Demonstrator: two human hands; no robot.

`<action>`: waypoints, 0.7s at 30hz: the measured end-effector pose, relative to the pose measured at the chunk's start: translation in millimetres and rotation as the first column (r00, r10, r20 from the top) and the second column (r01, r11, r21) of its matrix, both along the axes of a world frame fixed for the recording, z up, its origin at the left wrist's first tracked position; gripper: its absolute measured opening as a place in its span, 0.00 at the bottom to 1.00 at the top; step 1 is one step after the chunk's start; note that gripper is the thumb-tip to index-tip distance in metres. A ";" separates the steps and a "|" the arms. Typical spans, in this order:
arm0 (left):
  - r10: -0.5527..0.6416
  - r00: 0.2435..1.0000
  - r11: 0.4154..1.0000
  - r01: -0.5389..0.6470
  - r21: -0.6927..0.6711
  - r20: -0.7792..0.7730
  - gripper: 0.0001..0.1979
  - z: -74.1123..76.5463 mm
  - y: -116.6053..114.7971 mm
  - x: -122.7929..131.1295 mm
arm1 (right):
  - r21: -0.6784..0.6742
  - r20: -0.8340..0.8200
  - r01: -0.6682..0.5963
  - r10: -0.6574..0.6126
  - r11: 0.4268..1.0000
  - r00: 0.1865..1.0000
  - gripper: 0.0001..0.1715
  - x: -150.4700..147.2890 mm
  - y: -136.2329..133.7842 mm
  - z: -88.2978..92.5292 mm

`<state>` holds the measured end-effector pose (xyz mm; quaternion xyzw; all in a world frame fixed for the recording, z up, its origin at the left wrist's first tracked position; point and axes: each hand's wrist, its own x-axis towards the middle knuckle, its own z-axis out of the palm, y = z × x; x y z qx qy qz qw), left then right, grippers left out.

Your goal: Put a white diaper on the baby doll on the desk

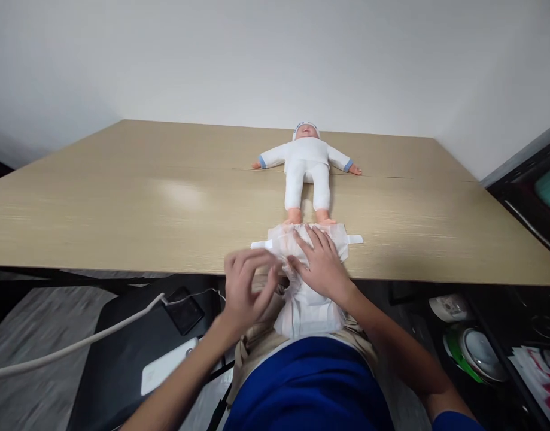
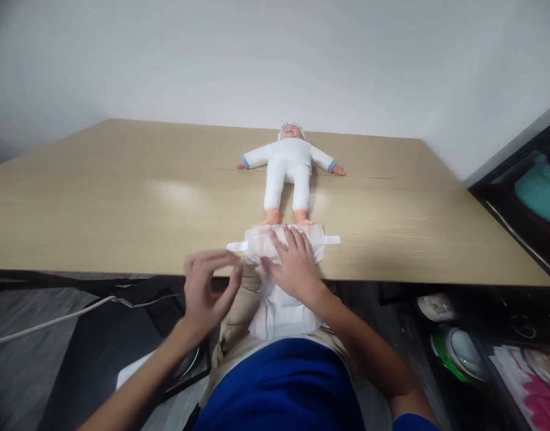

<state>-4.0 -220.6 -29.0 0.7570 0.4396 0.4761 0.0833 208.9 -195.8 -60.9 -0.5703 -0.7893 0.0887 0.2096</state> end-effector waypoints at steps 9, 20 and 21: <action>-0.599 0.737 0.796 0.504 -0.336 -0.314 0.20 50.2 192.5 42.3 | 0.000 0.008 -0.001 0.001 1.000 1.000 0.38 -0.2 -1.7 1.1; -0.618 0.436 0.715 0.658 -0.237 -0.654 0.25 22.8 232.4 79.7 | 0.024 -0.071 0.002 -0.001 1.000 0.998 0.38 -5.0 -9.4 -4.2; -0.594 0.423 0.715 0.667 -0.209 -0.685 0.22 21.4 233.3 80.5 | 0.019 -0.077 0.004 -0.002 1.000 0.997 0.38 -5.3 -9.7 -4.1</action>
